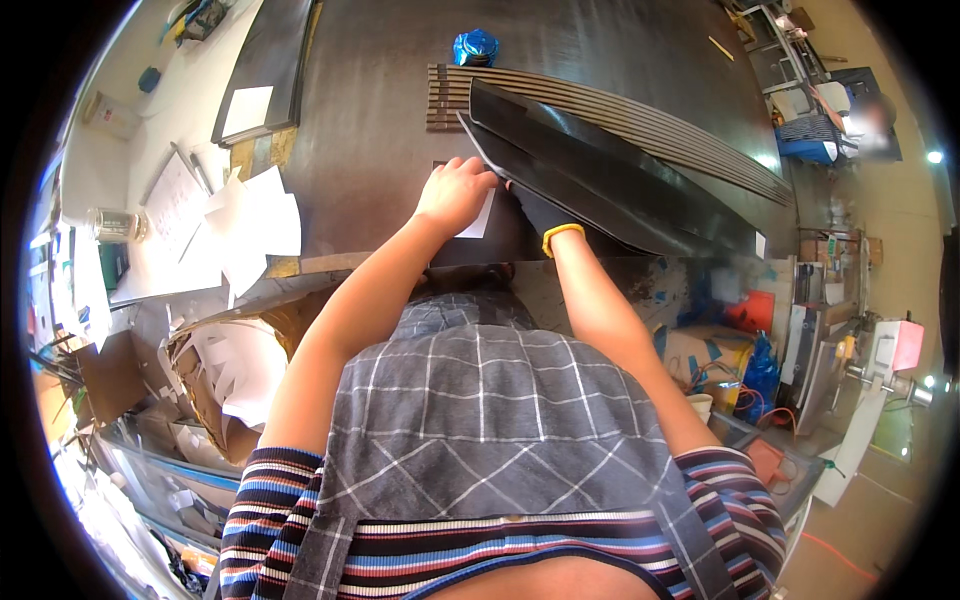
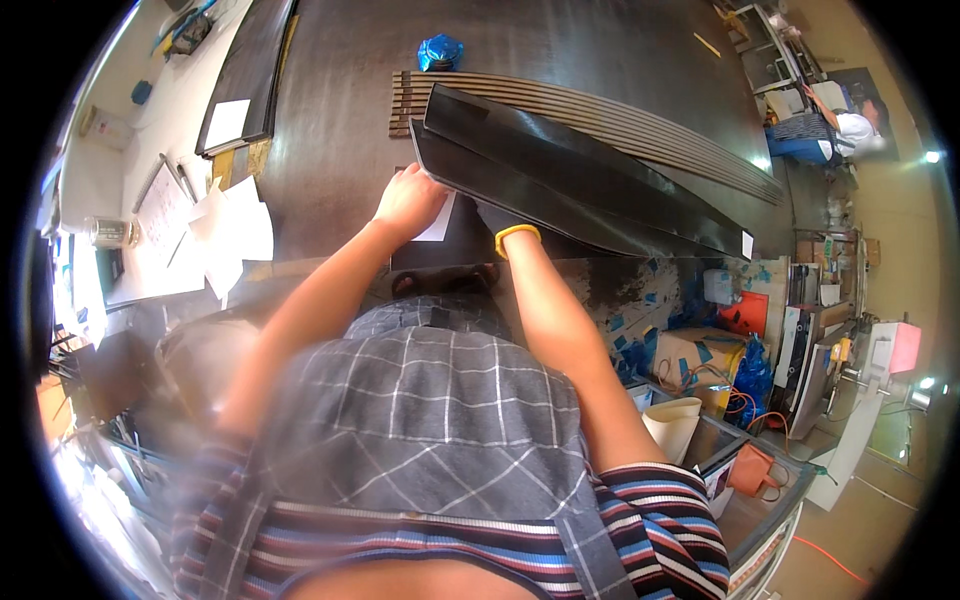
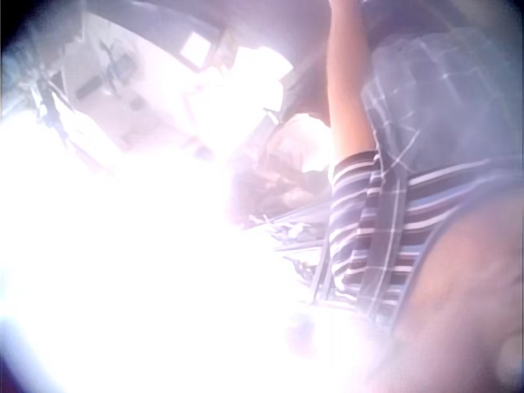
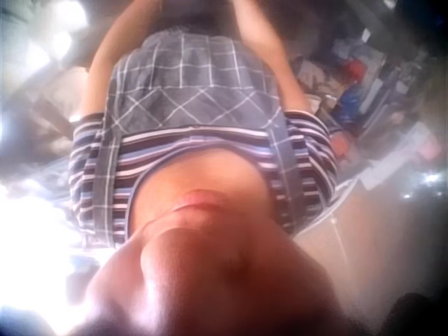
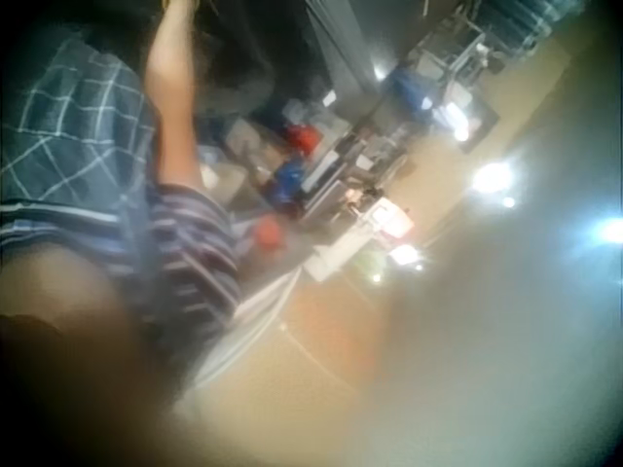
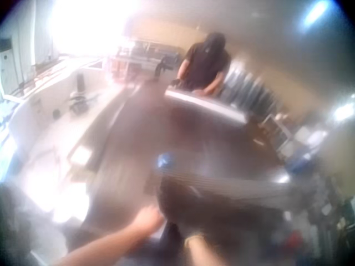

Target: The person applies white adhesive tape to black metal strips on a large worktable, handling each piece one by one and marking one with a marker.

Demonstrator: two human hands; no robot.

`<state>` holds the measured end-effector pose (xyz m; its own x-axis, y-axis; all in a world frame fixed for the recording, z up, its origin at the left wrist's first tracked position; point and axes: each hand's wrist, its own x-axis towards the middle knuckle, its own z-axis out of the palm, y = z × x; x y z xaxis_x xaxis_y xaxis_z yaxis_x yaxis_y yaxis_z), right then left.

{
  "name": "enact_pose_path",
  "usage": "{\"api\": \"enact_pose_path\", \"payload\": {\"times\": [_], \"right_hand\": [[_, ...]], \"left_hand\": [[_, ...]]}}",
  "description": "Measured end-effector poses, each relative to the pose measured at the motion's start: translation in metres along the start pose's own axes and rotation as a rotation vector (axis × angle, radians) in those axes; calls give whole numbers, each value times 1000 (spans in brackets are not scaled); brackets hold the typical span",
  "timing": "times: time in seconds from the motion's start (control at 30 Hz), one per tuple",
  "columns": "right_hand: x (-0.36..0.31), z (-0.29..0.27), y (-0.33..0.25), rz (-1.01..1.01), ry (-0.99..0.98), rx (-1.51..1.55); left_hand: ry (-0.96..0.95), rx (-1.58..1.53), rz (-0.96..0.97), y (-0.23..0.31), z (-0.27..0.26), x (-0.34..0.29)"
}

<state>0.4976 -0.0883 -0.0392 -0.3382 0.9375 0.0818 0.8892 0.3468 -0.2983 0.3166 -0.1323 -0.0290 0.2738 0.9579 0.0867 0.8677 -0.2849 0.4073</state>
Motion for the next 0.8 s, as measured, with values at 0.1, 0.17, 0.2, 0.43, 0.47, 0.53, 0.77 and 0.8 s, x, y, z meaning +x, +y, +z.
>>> {"api": "enact_pose_path", "payload": {"times": [0.1, 0.17, 0.2, 0.43, 0.47, 0.53, 0.77, 0.8], "right_hand": [[-8, 6, -5, 6, 19, -56], [-9, 1, -12, -2, -9, -50], [-9, -2, -12, -10, -54, -69], [-7, 12, 1, -98, -7, -209], [-8, 11, -1, -123, 66, -176], [-9, 8, -5, -172, 218, -107], [-7, 8, 4, -163, 156, -124], [-8, 0, -7, -168, 176, -113]], "left_hand": [[61, 11, 18, 1, -1, -13], [32, -1, -6, 1, -3, -22], [85, -8, 26, -1, 2, -26], [221, -81, 73, 2, 8, -40], [214, -81, 66, 2, 8, -41], [214, -96, 56, 0, 10, -41], [200, -107, 66, 1, 9, -41], [191, -92, 59, 0, 9, -42]]}}
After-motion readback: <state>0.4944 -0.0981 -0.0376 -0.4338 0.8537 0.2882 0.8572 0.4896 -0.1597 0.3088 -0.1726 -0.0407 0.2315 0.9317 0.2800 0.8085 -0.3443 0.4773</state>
